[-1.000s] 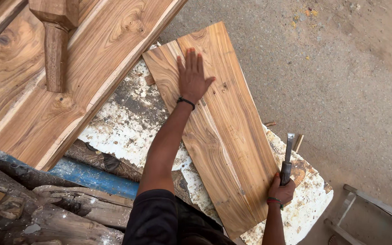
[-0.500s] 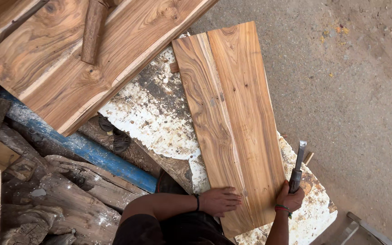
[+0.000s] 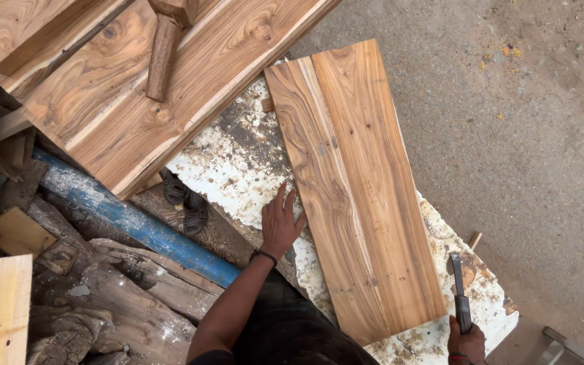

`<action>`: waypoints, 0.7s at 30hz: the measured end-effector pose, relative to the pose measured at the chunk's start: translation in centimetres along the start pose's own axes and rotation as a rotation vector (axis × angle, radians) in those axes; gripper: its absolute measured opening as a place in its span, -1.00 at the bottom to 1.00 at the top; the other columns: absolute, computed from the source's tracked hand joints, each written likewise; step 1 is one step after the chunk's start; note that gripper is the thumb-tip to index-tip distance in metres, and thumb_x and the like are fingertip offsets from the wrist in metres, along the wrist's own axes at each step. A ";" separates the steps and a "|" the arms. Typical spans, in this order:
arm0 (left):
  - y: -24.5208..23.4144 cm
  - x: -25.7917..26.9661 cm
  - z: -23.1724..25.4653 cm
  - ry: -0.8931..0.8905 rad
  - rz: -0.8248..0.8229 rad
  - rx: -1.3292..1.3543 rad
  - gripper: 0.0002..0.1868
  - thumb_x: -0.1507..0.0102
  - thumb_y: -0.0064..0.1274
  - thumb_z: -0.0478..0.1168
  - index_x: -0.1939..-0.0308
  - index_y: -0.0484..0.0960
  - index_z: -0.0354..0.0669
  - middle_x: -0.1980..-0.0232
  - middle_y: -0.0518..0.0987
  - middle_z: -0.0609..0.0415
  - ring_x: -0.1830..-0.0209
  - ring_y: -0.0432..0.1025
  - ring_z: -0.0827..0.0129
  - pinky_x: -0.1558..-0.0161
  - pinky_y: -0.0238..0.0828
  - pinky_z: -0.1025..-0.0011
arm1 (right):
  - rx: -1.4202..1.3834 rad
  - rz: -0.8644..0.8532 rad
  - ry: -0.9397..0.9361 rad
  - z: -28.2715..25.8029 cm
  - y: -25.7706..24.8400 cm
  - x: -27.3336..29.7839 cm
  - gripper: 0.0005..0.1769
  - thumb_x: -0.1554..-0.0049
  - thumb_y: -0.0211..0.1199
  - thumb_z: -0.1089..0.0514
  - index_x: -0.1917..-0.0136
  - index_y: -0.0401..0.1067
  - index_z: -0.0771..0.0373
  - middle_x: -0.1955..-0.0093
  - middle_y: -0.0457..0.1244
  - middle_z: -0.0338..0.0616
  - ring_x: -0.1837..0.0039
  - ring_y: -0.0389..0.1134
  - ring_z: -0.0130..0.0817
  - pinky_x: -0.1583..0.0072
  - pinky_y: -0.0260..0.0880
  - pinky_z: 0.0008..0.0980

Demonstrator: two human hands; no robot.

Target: The person uses a chisel and a wooden mallet to carve a rectangular recess into a wooden plank. They repeatedly strike the chisel to remove wood chips and shape the surface, occasionally adjusting the tool's position to refine the edges of the cut.

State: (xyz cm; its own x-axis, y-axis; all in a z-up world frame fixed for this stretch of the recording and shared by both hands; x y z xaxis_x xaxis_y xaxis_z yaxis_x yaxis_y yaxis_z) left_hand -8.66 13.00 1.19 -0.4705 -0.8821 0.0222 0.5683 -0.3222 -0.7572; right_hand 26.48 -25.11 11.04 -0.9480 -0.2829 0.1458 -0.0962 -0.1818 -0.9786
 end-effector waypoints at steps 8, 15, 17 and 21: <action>6.1 2.2 -1.4 -0.466 -0.064 0.440 -0.42 -0.33 0.08 0.07 -0.22 0.51 -0.36 0.02 0.69 -0.16 0.04 0.60 0.09 0.01 0.48 0.24 | 0.072 -0.172 0.225 7.3 5.7 3.5 -0.32 -0.01 0.35 -0.45 -0.11 0.49 0.10 -0.23 0.19 0.04 -0.22 0.21 0.18 -0.16 0.21 0.24; 5.9 0.2 -1.0 -0.639 -0.149 0.563 -0.27 -0.22 0.11 0.26 -0.09 0.56 -0.39 0.21 0.71 -0.10 0.29 0.65 0.21 0.22 0.53 0.30 | 0.086 -0.186 0.295 12.4 5.2 4.5 -0.26 0.05 0.33 -0.50 -0.21 0.46 -0.02 -0.39 0.08 0.00 -0.35 0.08 0.21 -0.23 0.10 0.36; 6.1 0.3 -1.5 -0.646 -0.199 0.478 -0.26 -0.19 0.11 0.33 0.05 0.63 -0.38 0.27 0.71 -0.10 0.31 0.63 0.19 0.21 0.52 0.30 | 0.117 -0.196 0.301 13.4 4.6 4.1 -0.24 0.07 0.32 -0.51 -0.24 0.45 -0.05 -0.44 0.04 -0.01 -0.39 0.05 0.21 -0.25 0.06 0.40; 7.0 -1.1 -2.1 -0.612 -0.202 0.292 -0.24 -0.14 0.08 0.43 0.25 0.68 -0.31 0.36 0.67 -0.08 0.34 0.58 0.13 0.24 0.48 0.22 | 0.150 -0.171 0.324 14.6 4.0 3.6 -0.18 0.10 0.31 -0.54 -0.30 0.42 -0.12 -0.53 -0.02 -0.03 -0.46 -0.02 0.23 -0.28 -0.01 0.46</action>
State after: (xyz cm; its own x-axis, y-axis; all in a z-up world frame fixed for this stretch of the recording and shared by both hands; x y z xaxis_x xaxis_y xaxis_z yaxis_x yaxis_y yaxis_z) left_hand -5.58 12.42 -5.54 -0.1700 -0.8026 0.5718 0.7079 -0.5031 -0.4957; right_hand 27.14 -40.59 9.73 -0.9710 0.0708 0.2284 -0.2387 -0.3433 -0.9084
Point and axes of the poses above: each hand's wrist, its own x-axis away from the middle knuckle, its own y-axis out of the palm, z = x × y, the point moved 4 cm from there along -x, towards the middle knuckle
